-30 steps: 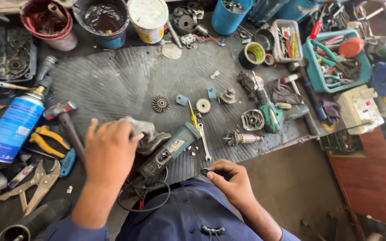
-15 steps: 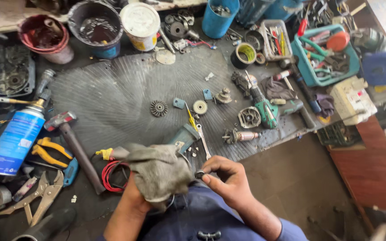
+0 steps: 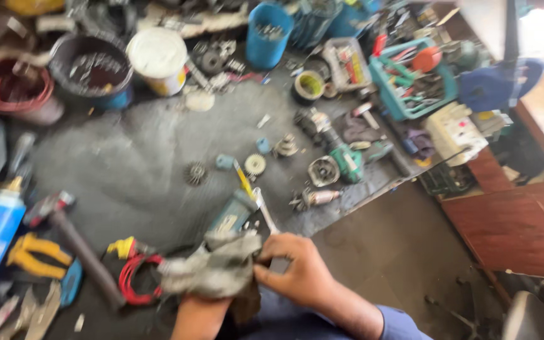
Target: The person disassembles and reassembles a power tool (angle grinder) at a cluttered workbench. They remove the armature and gear components, wipe parts with a cloth, fit the gear wheel onto the armature shaft, and use a screwdriver while working over the bench and near a bench vise.
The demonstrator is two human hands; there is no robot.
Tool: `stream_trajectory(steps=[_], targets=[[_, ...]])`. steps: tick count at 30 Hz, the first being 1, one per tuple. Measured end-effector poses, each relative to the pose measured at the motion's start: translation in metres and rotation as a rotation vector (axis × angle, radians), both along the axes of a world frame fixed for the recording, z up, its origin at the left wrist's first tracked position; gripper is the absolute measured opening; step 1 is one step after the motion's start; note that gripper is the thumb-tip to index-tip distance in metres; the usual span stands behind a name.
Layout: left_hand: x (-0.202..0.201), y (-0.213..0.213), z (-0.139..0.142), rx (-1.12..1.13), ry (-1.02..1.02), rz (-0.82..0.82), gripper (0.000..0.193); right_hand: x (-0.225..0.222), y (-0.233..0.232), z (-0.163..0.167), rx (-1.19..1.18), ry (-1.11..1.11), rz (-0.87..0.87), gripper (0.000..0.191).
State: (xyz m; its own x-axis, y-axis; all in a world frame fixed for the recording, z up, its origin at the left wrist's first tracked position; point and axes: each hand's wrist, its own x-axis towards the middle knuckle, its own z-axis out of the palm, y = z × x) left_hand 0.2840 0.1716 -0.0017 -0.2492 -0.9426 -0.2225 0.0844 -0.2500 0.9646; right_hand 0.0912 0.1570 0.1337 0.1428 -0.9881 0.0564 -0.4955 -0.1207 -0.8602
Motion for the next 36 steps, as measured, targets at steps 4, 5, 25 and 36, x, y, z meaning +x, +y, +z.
stream_trajectory(steps=[4, 5, 25, 36], targets=[[-0.017, -0.016, 0.01, 0.082, 0.014, 0.157, 0.048, -0.018, 0.006, 0.01, -0.042, -0.239, 0.07, 0.026], [-0.022, -0.018, 0.012, 0.081, 0.012, 0.173, 0.047, -0.02, 0.007, 0.01, -0.011, -0.274, 0.084, 0.034], [-0.058, -0.048, 0.041, 0.033, -0.043, -0.054, 0.028, -0.048, 0.026, -0.021, 0.528, -0.95, -0.148, 0.038], [-0.044, -0.027, 0.052, 0.069, 0.075, -0.02, 0.021, -0.029, 0.023, -0.035, 0.045, -0.421, -0.142, 0.015]])
